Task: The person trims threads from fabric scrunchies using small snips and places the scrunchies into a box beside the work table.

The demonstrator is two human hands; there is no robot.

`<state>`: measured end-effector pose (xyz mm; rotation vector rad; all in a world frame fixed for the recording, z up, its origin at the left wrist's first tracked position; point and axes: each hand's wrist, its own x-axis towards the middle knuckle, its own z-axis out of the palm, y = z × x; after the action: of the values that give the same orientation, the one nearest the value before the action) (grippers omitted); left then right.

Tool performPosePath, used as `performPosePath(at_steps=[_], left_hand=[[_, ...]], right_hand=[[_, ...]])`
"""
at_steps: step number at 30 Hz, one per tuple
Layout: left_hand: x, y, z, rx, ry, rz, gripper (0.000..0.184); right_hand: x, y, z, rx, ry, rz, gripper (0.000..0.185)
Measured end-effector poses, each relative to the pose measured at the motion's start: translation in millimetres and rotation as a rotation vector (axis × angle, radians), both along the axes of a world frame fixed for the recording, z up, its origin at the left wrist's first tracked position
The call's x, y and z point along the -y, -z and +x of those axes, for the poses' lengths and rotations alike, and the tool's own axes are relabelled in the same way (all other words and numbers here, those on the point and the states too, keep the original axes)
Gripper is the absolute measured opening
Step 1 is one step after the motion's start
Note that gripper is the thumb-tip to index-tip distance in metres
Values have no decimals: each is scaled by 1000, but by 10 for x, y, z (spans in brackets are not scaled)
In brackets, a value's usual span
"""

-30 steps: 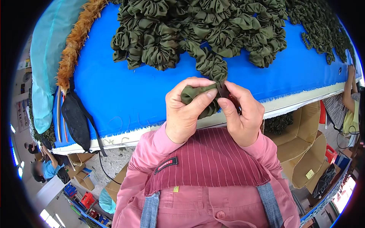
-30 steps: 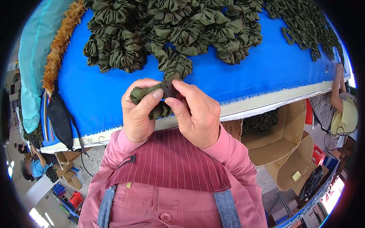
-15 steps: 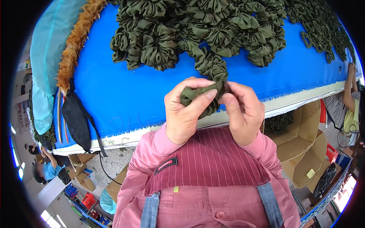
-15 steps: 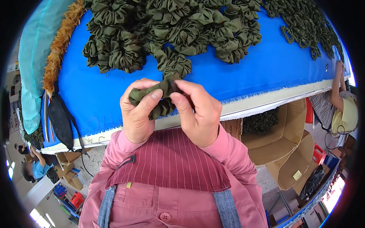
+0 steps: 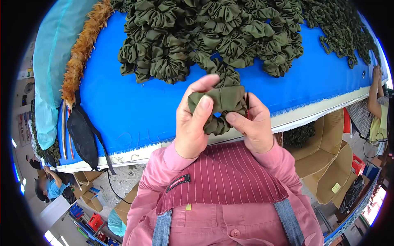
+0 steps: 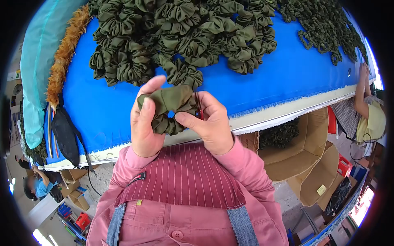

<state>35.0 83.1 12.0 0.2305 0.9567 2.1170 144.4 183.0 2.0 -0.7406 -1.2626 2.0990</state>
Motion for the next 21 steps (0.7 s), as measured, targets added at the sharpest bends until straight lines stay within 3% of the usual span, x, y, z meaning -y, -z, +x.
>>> performPosePath(at_steps=[2,8,12,14,18,19,21], left_hand=[[-64,-69,81,-9,-52,-32,45],[-79,169,182,-119,-67,-80,54],[201,203,-131,101,162,285,55],[256,167,-180,50,211,273,55],[357,63,-123,-69,369,216,55],[317,20,-107,-161,414,99,55],[241,-73,-64,-339,499,-144,56]], right_hand=[[44,1,-22,-82,-25,-329,39],[40,-118,-125,-84,99,-366,32],[-199,-104,73,-240,130,-615,34],[-348,-27,366,-415,-17,-678,39],[-191,-113,320,-214,-292,-425,46],[-207,-118,313,-109,-423,-360,49],[-84,-165,229,-48,-445,-283,49]])
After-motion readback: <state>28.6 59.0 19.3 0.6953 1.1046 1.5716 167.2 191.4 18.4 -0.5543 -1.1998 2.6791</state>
